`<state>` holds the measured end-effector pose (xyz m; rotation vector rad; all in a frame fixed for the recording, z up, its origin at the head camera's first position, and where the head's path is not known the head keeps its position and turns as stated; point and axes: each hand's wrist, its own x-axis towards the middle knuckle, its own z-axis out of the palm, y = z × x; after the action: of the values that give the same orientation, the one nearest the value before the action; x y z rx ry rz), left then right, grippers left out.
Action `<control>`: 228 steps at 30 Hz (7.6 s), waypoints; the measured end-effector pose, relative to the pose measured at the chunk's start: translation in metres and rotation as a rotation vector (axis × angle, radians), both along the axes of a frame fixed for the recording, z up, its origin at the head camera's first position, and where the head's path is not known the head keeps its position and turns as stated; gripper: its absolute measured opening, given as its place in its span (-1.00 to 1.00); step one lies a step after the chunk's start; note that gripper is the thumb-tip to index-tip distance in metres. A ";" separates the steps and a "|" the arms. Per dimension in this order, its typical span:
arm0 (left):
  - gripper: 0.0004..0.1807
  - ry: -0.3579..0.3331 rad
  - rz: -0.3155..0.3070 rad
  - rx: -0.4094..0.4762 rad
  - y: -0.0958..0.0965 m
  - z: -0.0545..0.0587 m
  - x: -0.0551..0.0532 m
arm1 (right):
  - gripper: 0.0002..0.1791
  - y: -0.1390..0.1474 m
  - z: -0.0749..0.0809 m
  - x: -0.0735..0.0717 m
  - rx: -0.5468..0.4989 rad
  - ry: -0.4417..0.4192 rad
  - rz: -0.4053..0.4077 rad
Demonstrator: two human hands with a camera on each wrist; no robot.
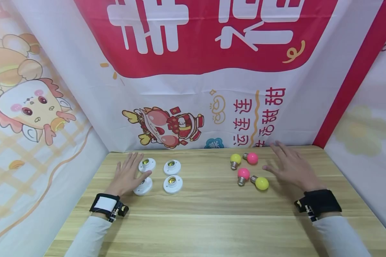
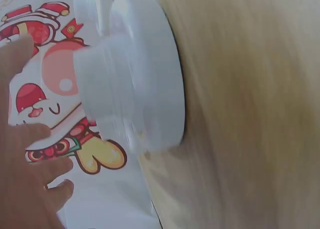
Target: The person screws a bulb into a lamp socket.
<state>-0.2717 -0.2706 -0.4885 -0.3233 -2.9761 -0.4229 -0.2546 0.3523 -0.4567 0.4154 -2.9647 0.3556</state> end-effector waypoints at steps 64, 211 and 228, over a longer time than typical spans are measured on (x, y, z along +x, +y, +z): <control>-0.14 -0.186 -0.252 0.208 0.082 -0.023 0.026 | -0.42 -0.108 -0.037 0.004 -0.257 -0.144 0.131; -0.21 -0.122 -0.604 0.219 0.168 0.001 0.054 | -0.40 -0.193 0.041 0.067 -0.209 0.274 0.507; -0.10 -0.078 -0.689 0.202 0.183 0.004 0.056 | -0.41 -0.197 0.035 0.070 -0.211 0.238 0.540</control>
<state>-0.2158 -0.0876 -0.4843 -1.3352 -2.7719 -0.8004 -0.1842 0.1554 -0.4213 1.1400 -2.5099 0.6137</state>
